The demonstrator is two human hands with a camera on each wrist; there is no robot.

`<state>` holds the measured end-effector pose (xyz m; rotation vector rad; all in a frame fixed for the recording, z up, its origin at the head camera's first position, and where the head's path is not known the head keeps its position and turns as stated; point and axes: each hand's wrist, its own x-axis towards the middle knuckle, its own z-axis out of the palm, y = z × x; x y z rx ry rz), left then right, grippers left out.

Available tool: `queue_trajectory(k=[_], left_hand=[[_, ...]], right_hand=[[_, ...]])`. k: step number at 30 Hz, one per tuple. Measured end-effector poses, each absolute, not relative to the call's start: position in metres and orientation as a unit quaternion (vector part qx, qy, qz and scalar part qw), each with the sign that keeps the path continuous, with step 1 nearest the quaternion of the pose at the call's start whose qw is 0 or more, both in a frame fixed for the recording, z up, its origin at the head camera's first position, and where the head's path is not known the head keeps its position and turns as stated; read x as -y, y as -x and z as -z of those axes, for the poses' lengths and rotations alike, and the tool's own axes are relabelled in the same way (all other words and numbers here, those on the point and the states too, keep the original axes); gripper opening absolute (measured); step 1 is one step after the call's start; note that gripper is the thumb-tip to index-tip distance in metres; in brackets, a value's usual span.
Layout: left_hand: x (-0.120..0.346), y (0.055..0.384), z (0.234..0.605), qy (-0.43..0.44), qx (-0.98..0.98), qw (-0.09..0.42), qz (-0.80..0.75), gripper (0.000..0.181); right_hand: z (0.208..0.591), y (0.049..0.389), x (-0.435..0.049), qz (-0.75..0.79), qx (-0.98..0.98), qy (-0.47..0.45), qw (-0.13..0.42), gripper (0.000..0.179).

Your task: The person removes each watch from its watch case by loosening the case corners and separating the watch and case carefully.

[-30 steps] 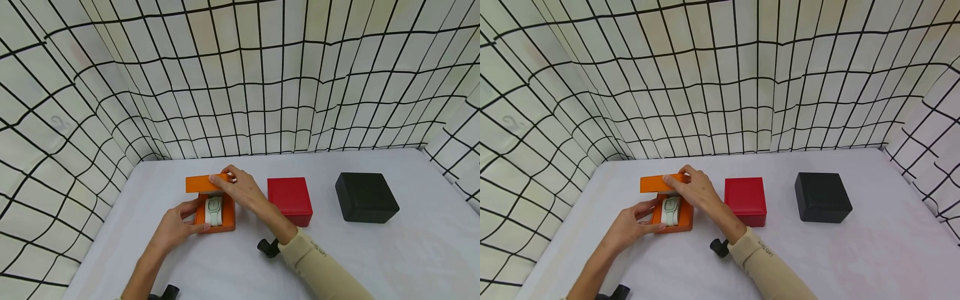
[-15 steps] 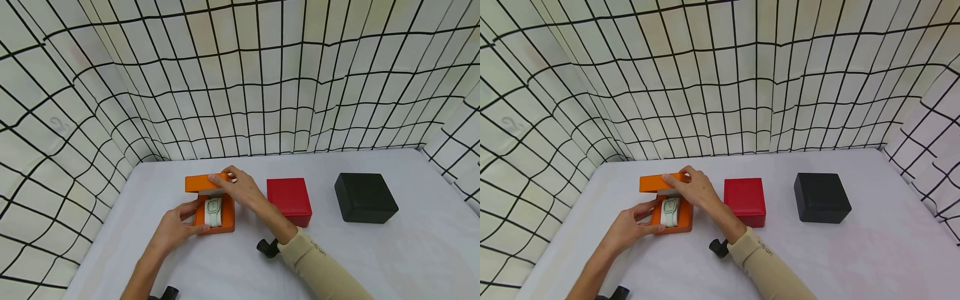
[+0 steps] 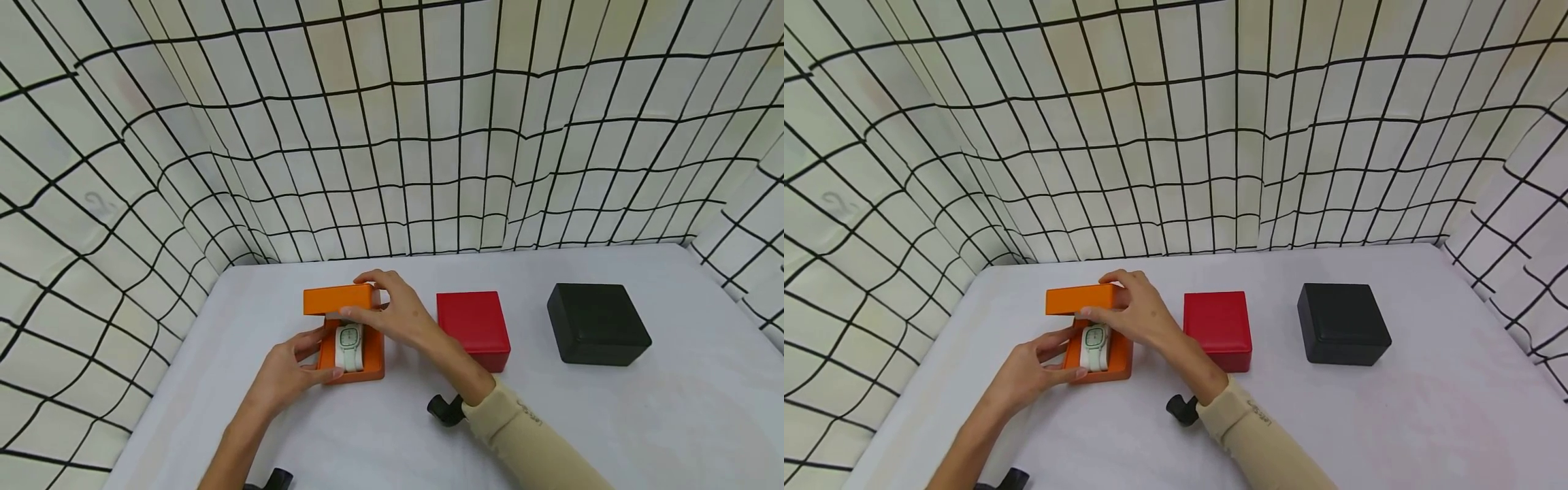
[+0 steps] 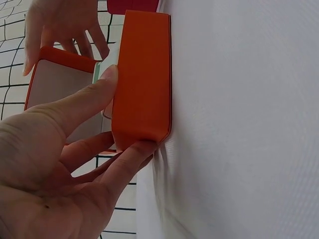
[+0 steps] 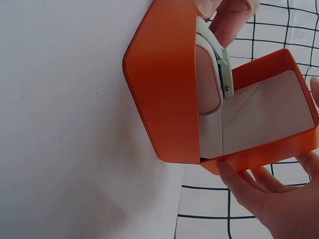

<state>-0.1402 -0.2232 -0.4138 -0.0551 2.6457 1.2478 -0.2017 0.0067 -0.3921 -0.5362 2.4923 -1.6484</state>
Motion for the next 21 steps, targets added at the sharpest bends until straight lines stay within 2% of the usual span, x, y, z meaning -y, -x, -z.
queue_trajectory(k=[5,11,21], left_hand=[[0.2232,0.1394,0.4141,0.015,-0.899,0.104,-0.424,0.084],[0.2229,0.1390,0.4149,0.019,-0.896,0.109,-0.431,0.084],[0.2249,0.1406,0.4167,0.012,-0.895,0.105,-0.433,0.084]], right_hand=[[0.3938,0.2017,-0.0097,0.550,-0.808,0.205,0.050,0.051],[0.3949,0.2018,-0.0142,0.552,-0.801,0.225,0.050,0.056],[0.3934,0.2052,-0.0144,0.547,-0.802,0.238,0.022,0.051]])
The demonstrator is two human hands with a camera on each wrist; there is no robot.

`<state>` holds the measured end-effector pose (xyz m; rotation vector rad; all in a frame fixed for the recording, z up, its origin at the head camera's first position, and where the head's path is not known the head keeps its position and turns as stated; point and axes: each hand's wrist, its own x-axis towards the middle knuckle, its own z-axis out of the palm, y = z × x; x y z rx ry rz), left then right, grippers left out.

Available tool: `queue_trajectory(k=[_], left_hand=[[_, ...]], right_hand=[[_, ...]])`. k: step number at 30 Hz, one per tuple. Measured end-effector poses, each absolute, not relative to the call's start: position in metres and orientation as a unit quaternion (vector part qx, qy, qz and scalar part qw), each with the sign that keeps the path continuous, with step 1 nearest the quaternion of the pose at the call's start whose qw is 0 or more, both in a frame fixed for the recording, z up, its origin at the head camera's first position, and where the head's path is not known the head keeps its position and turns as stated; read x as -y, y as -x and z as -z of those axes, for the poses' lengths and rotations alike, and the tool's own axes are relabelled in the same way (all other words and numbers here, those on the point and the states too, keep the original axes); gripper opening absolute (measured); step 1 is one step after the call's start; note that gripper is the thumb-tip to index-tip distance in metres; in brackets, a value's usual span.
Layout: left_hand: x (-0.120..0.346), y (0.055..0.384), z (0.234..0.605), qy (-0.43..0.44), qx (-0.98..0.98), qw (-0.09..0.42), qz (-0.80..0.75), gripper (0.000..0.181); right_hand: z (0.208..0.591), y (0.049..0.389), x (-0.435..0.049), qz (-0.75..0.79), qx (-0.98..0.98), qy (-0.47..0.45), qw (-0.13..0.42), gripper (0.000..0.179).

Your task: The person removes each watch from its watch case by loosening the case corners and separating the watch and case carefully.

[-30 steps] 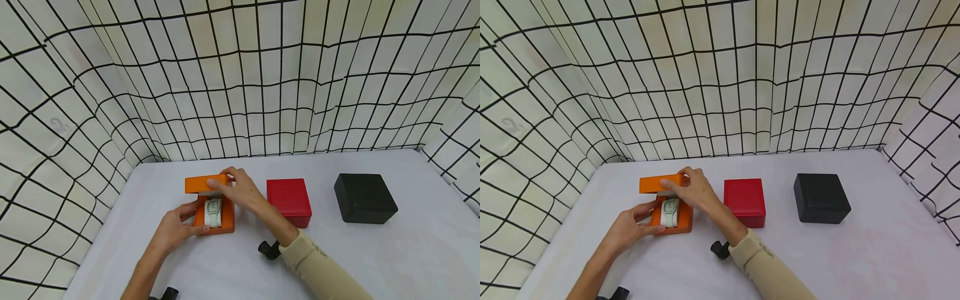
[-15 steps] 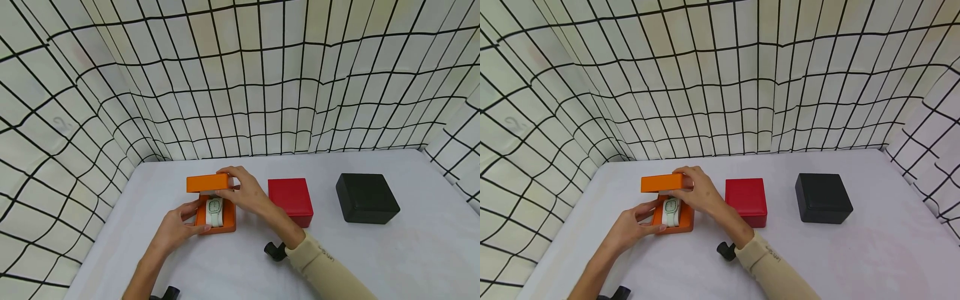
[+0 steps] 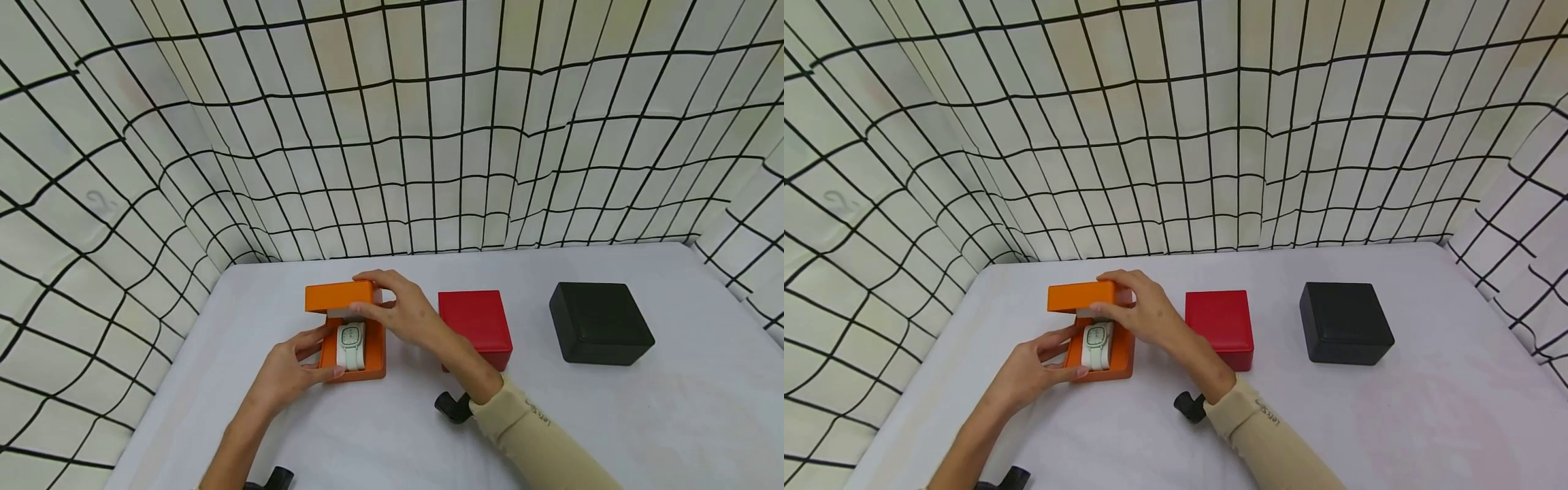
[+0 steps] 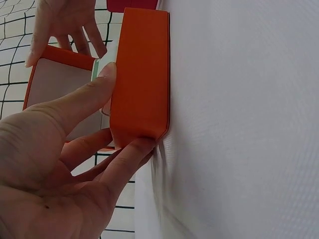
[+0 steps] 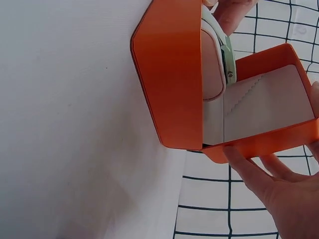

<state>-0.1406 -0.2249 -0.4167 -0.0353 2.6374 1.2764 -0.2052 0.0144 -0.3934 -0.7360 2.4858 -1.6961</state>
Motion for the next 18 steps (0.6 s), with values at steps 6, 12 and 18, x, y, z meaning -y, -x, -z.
queue_trajectory(k=[6,12,18], left_hand=[[0.2251,0.1407,0.4176,0.007,-0.897,0.099,-0.431,0.084],[0.2249,0.1402,0.4174,0.013,-0.899,0.097,-0.427,0.084],[0.2246,0.1397,0.4172,0.021,-0.898,0.100,-0.427,0.086]], right_hand=[[0.3932,0.2090,-0.0114,0.531,-0.817,0.226,-0.012,0.051],[0.3907,0.2088,-0.0111,0.554,-0.809,0.195,0.009,0.052],[0.3891,0.2101,-0.0102,0.561,-0.803,0.198,0.001,0.054]])
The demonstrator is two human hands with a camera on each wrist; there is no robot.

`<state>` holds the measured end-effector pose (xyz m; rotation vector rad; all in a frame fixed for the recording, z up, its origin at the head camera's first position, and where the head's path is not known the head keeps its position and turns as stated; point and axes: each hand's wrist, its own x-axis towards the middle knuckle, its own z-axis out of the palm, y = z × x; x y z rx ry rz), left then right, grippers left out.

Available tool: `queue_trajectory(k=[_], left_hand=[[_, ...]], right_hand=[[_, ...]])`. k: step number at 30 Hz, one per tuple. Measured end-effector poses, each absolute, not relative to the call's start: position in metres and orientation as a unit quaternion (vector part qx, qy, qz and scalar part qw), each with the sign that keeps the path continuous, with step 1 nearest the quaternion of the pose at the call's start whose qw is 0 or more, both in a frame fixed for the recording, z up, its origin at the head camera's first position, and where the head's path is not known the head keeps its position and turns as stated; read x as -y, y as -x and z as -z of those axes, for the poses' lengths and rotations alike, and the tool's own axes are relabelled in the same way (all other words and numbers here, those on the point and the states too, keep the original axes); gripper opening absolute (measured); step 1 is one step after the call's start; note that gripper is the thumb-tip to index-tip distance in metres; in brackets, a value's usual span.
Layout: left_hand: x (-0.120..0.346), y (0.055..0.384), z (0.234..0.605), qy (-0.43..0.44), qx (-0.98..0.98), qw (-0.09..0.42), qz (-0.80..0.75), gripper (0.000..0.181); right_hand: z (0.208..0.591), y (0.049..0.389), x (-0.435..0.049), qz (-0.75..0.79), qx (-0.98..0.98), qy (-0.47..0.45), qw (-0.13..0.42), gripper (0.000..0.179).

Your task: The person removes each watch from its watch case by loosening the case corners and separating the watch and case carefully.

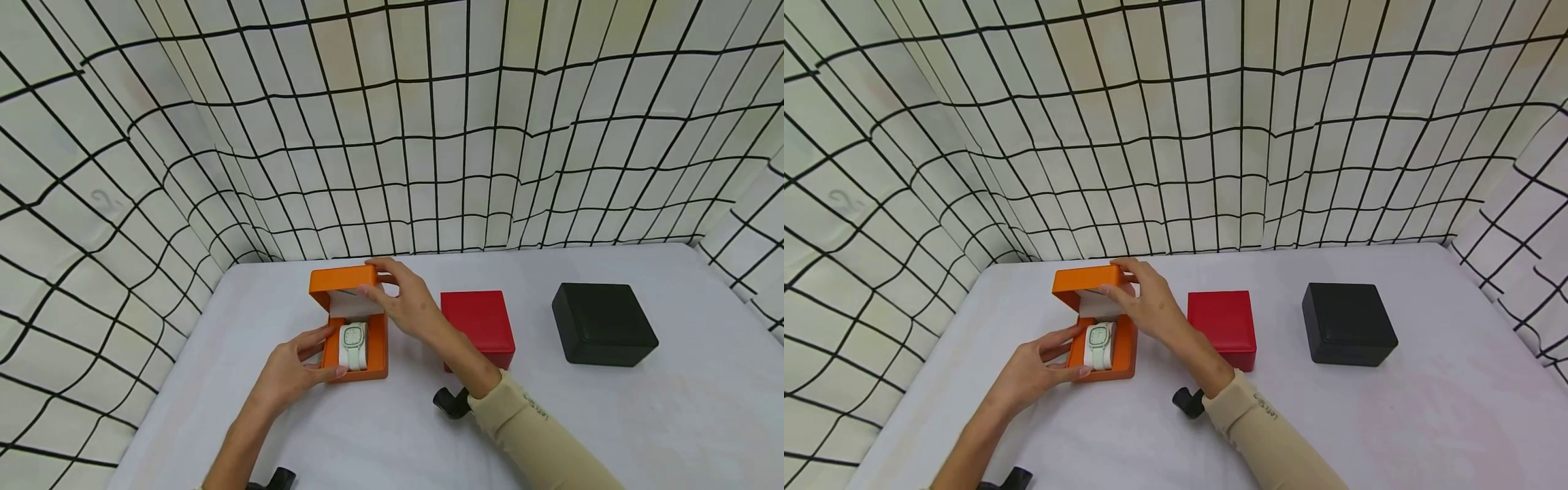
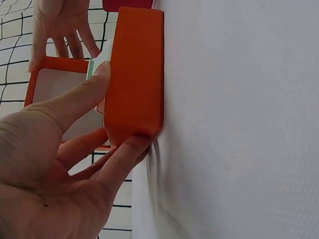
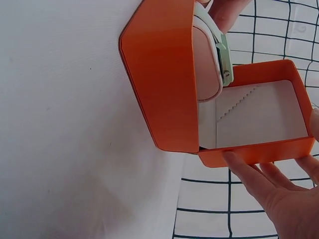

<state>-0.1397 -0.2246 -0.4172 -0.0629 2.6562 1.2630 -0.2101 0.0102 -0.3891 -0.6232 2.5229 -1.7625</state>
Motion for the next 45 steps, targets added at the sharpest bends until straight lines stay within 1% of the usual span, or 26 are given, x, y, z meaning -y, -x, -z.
queue_trajectory(k=[10,16,18,22,27,34,39,45], left_hand=[[0.224,0.138,0.418,0.020,-0.898,0.098,-0.427,0.087],[0.223,0.138,0.419,0.024,-0.897,0.099,-0.431,0.088],[0.223,0.138,0.419,0.024,-0.897,0.098,-0.430,0.088],[0.222,0.137,0.419,0.025,-0.895,0.098,-0.434,0.086],[0.222,0.136,0.418,0.026,-0.888,0.102,-0.448,0.085],[0.222,0.135,0.417,0.019,-0.890,0.096,-0.445,0.083],[0.222,0.136,0.418,0.011,-0.895,0.090,-0.436,0.081],[0.223,0.137,0.419,0.014,-0.889,0.093,-0.449,0.082]], right_hand=[[0.386,0.205,-0.009,0.545,-0.819,0.182,-0.006,0.055],[0.379,0.197,-0.014,0.528,-0.838,0.136,-0.011,0.057],[0.377,0.193,-0.016,0.524,-0.844,0.116,-0.009,0.054],[0.374,0.185,-0.020,0.515,-0.851,0.100,0.007,0.042],[0.374,0.176,-0.021,0.495,-0.857,0.134,0.041,0.032],[0.379,0.171,-0.018,0.467,-0.858,0.202,0.070,0.024],[0.385,0.170,-0.014,0.451,-0.857,0.235,0.082,0.029],[0.393,0.173,-0.009,0.454,-0.853,0.243,0.089,0.036]])
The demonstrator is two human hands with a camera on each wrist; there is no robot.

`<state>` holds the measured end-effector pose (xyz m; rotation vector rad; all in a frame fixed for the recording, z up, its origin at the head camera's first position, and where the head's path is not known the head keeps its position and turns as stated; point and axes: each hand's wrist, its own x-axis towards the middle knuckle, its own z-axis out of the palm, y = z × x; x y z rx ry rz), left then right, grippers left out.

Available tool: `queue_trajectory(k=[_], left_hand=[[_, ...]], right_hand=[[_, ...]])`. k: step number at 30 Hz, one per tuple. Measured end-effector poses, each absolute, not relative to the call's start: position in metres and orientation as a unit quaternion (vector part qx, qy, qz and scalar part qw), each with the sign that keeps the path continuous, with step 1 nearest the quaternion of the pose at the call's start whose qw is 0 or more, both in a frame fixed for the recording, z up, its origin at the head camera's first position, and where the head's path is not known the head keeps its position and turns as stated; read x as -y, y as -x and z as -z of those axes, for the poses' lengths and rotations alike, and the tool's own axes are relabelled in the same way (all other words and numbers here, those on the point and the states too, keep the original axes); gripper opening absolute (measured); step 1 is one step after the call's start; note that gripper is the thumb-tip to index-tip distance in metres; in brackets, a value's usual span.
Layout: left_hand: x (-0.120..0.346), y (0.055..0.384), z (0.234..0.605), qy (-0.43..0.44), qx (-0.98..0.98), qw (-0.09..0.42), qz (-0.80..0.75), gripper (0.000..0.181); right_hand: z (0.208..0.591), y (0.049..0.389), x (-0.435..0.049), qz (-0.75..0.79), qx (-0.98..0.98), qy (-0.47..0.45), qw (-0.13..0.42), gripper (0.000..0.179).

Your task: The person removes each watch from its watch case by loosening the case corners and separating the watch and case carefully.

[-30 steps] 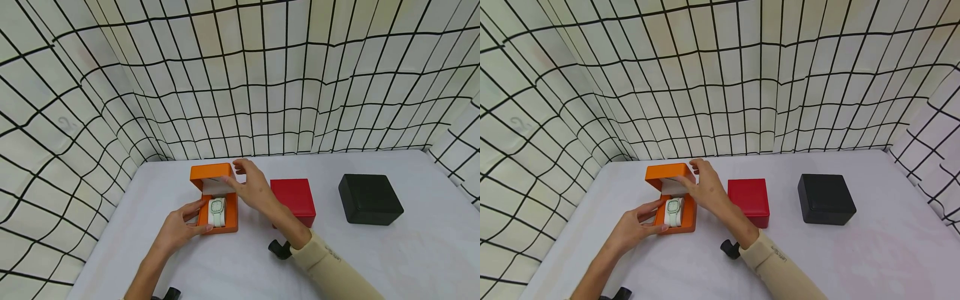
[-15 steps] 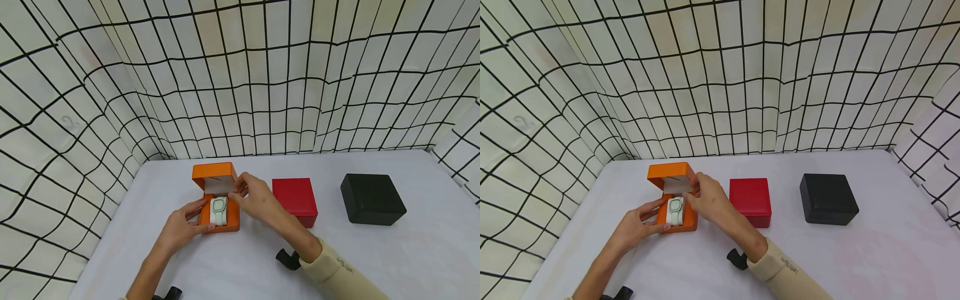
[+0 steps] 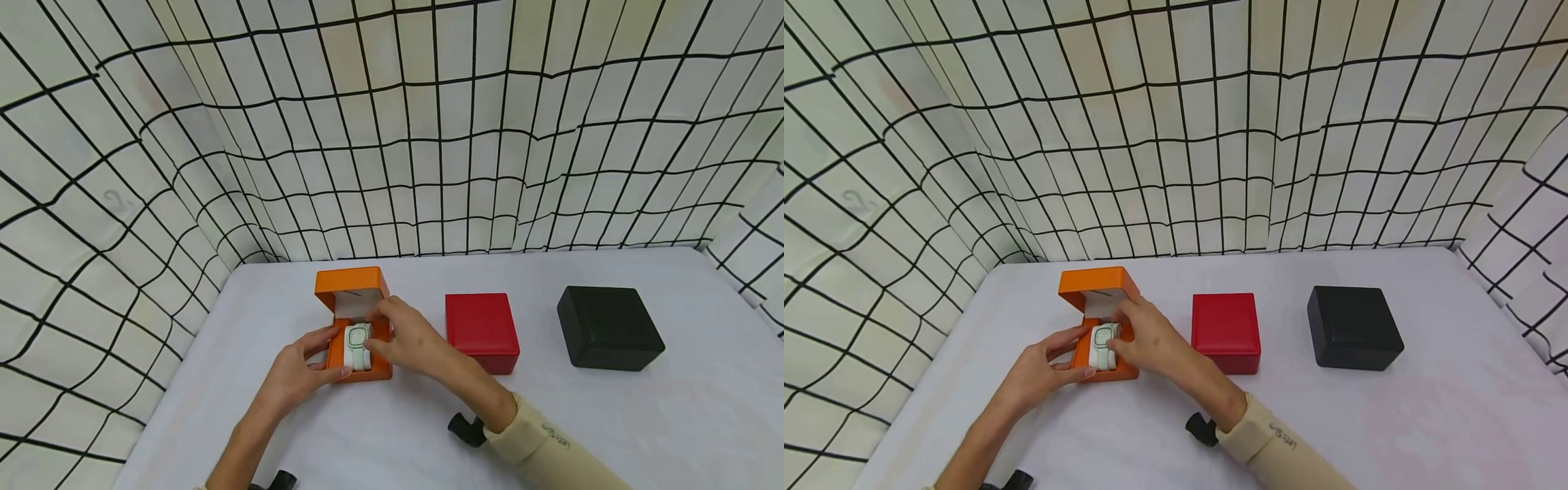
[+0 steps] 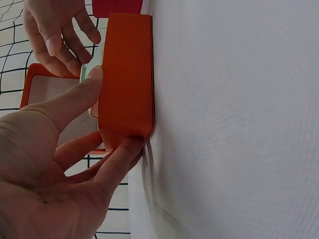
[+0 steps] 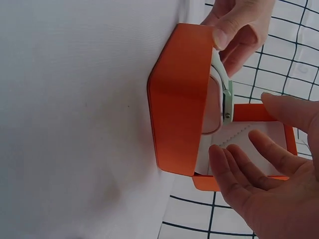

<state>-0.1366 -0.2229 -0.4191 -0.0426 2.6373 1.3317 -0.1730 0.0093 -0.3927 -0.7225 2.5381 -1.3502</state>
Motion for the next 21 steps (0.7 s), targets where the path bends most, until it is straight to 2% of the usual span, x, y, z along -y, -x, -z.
queue_trajectory(k=[21], left_hand=[[0.226,0.136,0.420,0.003,-0.880,0.103,-0.464,0.083]], right_hand=[[0.410,0.178,0.005,0.385,-0.883,0.247,0.104,0.056]])
